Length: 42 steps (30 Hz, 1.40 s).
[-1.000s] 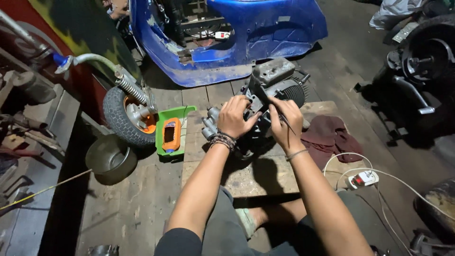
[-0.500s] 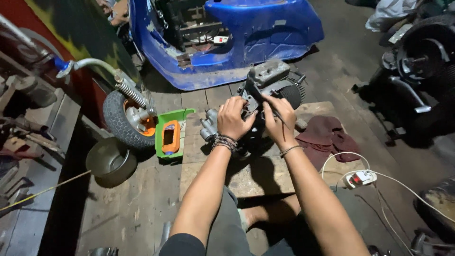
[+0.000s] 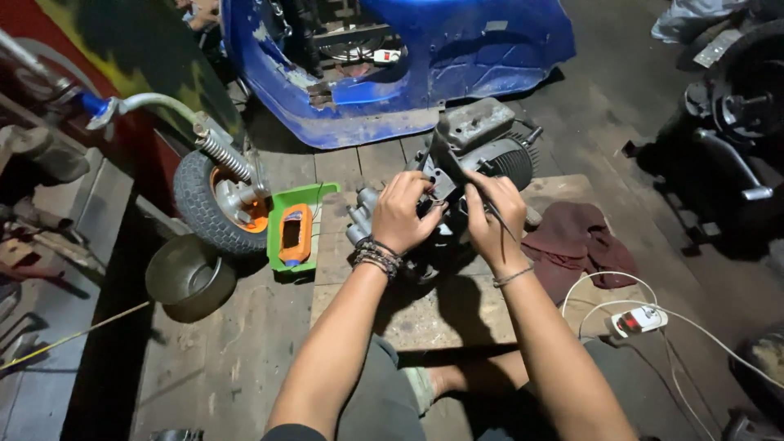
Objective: Using a small hand tool to clean or adjust internal components of a disassembled motorcycle engine block.
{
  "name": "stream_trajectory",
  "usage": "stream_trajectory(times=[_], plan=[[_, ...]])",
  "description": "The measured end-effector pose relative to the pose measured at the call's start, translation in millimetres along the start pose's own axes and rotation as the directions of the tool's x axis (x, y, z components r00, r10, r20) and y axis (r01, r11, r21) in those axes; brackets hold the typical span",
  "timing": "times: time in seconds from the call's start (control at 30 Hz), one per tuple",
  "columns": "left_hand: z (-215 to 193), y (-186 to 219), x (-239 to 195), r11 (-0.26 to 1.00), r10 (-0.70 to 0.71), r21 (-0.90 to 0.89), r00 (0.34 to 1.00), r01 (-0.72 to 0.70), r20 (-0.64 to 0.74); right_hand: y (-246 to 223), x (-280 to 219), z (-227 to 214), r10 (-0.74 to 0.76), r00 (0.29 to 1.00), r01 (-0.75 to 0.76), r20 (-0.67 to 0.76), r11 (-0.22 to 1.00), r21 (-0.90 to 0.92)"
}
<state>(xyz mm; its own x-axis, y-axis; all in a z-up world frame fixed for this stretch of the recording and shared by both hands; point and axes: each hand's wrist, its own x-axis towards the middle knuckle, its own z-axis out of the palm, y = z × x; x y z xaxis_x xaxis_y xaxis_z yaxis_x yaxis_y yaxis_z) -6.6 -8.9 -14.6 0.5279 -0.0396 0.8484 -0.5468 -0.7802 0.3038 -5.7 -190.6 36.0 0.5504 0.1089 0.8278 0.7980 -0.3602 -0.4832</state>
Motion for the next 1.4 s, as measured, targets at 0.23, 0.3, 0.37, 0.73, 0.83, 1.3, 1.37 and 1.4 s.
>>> stream_trajectory(times=[0.23, 0.3, 0.37, 0.73, 0.83, 1.3, 1.37, 1.4], plan=[[-1, -2, 0, 1.0, -0.003, 0.021, 1.0, 0.003, 0.0, 5, 10, 13, -0.006, 1.0, 0.006, 0.0, 1.0, 0.025], [-5, 0, 3, 0.998, -0.031, -0.053, 0.999, 0.032, 0.012, -1, 9, 4, -0.04, 0.999, 0.04, 0.013, 0.999, 0.019], [-6, 3, 4, 0.993, -0.074, -0.091, 0.997, 0.074, 0.001, -3, 3, -5, -0.02, 1.0, 0.02, 0.012, 0.999, 0.026], [-19, 17, 12, 0.864, -0.372, -0.381, 0.927, 0.329, -0.045, 4, 4, 1, -0.016, 1.0, 0.015, 0.017, 0.997, 0.071], [-20, 15, 14, 0.84, -0.386, -0.422, 0.922, 0.34, -0.025, 14, -7, -20, 0.117, 0.993, -0.116, -0.016, 0.992, 0.044], [-14, 5, 7, 0.915, -0.242, -0.323, 0.969, 0.243, 0.045, 22, -33, -17, 0.547, 0.83, -0.482, -0.106, 0.801, 0.355], [-15, 5, 7, 0.917, -0.237, -0.317, 0.97, 0.241, 0.052, 14, -22, -11, 0.417, 0.897, -0.372, -0.143, 0.89, 0.263], [-15, 6, 8, 0.92, -0.232, -0.311, 0.971, 0.238, 0.059, 10, -17, -9, 0.276, 0.947, -0.249, -0.165, 0.954, 0.164]])
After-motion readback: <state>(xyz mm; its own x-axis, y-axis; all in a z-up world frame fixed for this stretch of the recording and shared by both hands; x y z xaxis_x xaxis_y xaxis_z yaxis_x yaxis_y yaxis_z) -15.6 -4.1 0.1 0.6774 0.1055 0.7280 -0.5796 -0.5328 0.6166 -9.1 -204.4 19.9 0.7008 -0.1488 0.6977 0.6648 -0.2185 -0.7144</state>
